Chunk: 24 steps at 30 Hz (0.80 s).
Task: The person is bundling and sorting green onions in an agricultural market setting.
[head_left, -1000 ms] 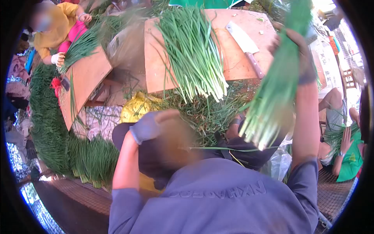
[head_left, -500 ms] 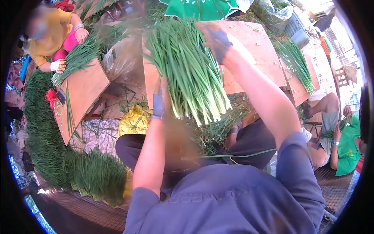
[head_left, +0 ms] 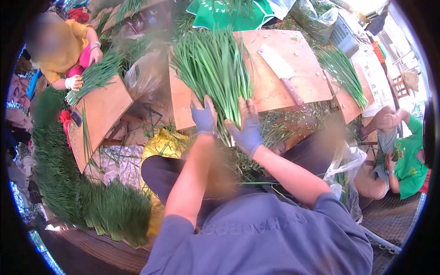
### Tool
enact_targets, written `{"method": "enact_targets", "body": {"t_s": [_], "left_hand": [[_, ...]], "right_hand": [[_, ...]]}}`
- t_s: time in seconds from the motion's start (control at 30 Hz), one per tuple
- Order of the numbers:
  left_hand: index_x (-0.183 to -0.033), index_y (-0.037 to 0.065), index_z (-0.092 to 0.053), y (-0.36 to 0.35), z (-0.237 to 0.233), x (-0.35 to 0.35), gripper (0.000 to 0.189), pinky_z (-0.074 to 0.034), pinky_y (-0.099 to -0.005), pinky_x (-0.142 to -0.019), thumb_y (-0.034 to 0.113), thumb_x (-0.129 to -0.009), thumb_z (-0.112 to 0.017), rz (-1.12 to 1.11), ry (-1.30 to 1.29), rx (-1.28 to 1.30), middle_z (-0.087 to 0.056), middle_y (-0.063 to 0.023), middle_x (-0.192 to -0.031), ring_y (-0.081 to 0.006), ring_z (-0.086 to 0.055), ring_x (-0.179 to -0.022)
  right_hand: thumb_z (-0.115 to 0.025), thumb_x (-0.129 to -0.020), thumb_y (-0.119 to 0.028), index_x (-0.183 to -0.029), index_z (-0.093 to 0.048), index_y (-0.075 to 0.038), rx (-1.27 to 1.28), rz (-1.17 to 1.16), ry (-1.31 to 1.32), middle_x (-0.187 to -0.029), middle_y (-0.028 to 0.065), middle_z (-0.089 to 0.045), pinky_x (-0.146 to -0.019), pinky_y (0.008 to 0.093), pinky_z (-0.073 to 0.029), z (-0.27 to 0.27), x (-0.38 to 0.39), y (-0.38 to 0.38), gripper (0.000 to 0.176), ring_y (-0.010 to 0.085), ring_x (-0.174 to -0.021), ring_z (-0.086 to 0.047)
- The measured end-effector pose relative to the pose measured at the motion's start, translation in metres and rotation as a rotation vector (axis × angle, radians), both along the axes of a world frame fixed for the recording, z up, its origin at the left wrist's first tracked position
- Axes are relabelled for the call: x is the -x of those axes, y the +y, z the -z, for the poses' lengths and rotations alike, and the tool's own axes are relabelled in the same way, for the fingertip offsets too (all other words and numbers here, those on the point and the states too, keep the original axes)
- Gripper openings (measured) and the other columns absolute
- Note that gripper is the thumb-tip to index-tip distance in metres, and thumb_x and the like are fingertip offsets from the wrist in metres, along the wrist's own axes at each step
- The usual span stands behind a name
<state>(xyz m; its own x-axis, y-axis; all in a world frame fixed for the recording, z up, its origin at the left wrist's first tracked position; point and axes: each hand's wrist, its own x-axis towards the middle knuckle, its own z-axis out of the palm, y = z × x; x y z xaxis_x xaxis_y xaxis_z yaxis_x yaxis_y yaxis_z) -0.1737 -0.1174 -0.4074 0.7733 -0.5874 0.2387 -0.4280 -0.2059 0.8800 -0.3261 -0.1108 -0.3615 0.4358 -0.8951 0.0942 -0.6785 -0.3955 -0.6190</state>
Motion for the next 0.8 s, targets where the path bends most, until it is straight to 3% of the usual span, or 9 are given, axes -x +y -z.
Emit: {"method": "enact_targets", "body": {"t_s": [0.2, 0.33, 0.43, 0.5, 0.57, 0.63, 0.67, 0.73, 0.8], "left_hand": [[-0.144, -0.001, -0.041, 0.010, -0.016, -0.016, 0.054, -0.036, -0.0416, -0.109, 0.031, -0.101, -0.051, 0.047, 0.044, 0.025, -0.046, -0.0279, -0.140, -0.0388, -0.046, -0.129], [-0.141, -0.003, -0.044, 0.020, -0.011, -0.028, 0.047, -0.036, -0.0373, -0.109, 0.024, -0.103, -0.049, 0.201, 0.166, 0.218, -0.047, -0.0226, -0.141, -0.0320, -0.047, -0.129], [-0.140, -0.005, -0.044, 0.019, -0.004, -0.029, 0.045, -0.035, -0.0359, -0.110, 0.022, -0.104, -0.048, 0.235, 0.151, 0.174, -0.049, -0.0194, -0.140, -0.0286, -0.048, -0.129], [-0.138, -0.007, -0.043, 0.027, -0.009, -0.023, 0.048, -0.039, -0.0403, -0.108, 0.020, -0.099, -0.053, 0.230, 0.096, 0.153, -0.048, -0.0255, -0.138, -0.0368, -0.049, -0.126], [-0.133, -0.008, -0.042, 0.039, -0.031, -0.012, 0.054, -0.042, -0.0487, -0.103, 0.019, -0.089, -0.060, 0.329, -0.885, 0.213, -0.046, -0.0336, -0.136, -0.0477, -0.049, -0.122], [-0.129, -0.008, -0.041, 0.042, -0.019, -0.020, 0.060, -0.044, -0.0566, -0.099, 0.018, -0.080, -0.063, 0.323, -0.858, 0.151, -0.044, -0.0393, -0.134, -0.0553, -0.049, -0.117], [-0.138, -0.008, -0.037, 0.045, -0.013, -0.029, 0.054, -0.038, -0.0451, -0.106, 0.019, -0.093, -0.053, 0.372, -0.562, 0.059, -0.040, -0.0278, -0.143, -0.0389, -0.044, -0.127], [-0.144, -0.005, -0.034, 0.039, -0.015, -0.035, 0.053, -0.034, -0.0404, -0.111, 0.022, -0.101, -0.048, 0.355, -0.604, 0.017, -0.038, -0.0221, -0.148, -0.0320, -0.041, -0.133], [-0.148, -0.001, -0.034, 0.026, -0.054, -0.025, 0.054, -0.032, -0.0401, -0.113, 0.027, -0.104, -0.048, 0.274, -0.579, -0.137, -0.037, -0.0215, -0.150, -0.0321, -0.039, -0.137]], "right_hand": [[-0.059, -0.091, -0.043, -0.142, -0.045, -0.010, 0.422, -0.215, -0.078, -0.139, 0.0242, -0.046, -0.107, 0.0518, -0.035, -0.063, 0.050, 0.021, 0.062, 0.0447, -0.131, -0.041], [-0.057, -0.090, -0.034, -0.115, -0.064, -0.009, -0.492, -1.206, 0.239, -0.101, 0.0202, -0.068, -0.078, 0.0459, -0.052, -0.064, 0.065, 0.046, 0.036, 0.0376, -0.090, -0.065], [-0.055, -0.090, -0.036, -0.111, -0.066, -0.009, -0.466, -1.587, 0.408, -0.103, 0.0195, -0.069, -0.075, 0.0445, -0.053, 0.017, 0.013, 0.035, 0.036, 0.0359, -0.085, -0.067], [-0.054, -0.090, -0.035, -0.110, -0.066, -0.008, -0.521, -1.431, 0.302, -0.100, 0.0196, -0.069, -0.074, 0.0447, -0.052, 0.016, 0.003, 0.029, 0.036, 0.0359, -0.084, -0.066], [-0.053, -0.090, -0.034, -0.108, -0.067, -0.007, -0.634, -1.148, 0.139, -0.095, 0.0198, -0.070, -0.073, 0.0451, -0.052, 0.014, -0.005, 0.020, 0.036, 0.0360, -0.082, -0.065], [-0.053, -0.090, -0.034, -0.104, -0.067, -0.006, -0.545, -1.163, 0.043, -0.089, 0.0182, -0.069, -0.068, 0.0442, -0.051, 0.003, 0.005, 0.022, 0.034, 0.0330, -0.077, -0.064], [-0.053, -0.090, -0.036, -0.103, -0.065, -0.006, -0.234, -1.545, -0.187, -0.092, 0.0167, -0.068, -0.069, 0.0426, -0.051, 0.029, 0.015, 0.026, 0.035, 0.0307, -0.079, -0.064], [-0.054, -0.093, -0.036, -0.103, -0.063, -0.003, -1.051, -1.360, 0.252, -0.093, 0.0149, -0.067, -0.071, 0.0373, -0.051, -0.102, 0.055, 0.004, 0.035, 0.0257, -0.083, -0.066], [-0.054, -0.095, -0.036, -0.104, -0.063, -0.004, -0.659, -1.413, -0.059, -0.095, 0.0139, -0.067, -0.069, 0.0357, -0.051, -0.111, 0.063, -0.023, 0.035, 0.0216, -0.081, -0.067]]}}
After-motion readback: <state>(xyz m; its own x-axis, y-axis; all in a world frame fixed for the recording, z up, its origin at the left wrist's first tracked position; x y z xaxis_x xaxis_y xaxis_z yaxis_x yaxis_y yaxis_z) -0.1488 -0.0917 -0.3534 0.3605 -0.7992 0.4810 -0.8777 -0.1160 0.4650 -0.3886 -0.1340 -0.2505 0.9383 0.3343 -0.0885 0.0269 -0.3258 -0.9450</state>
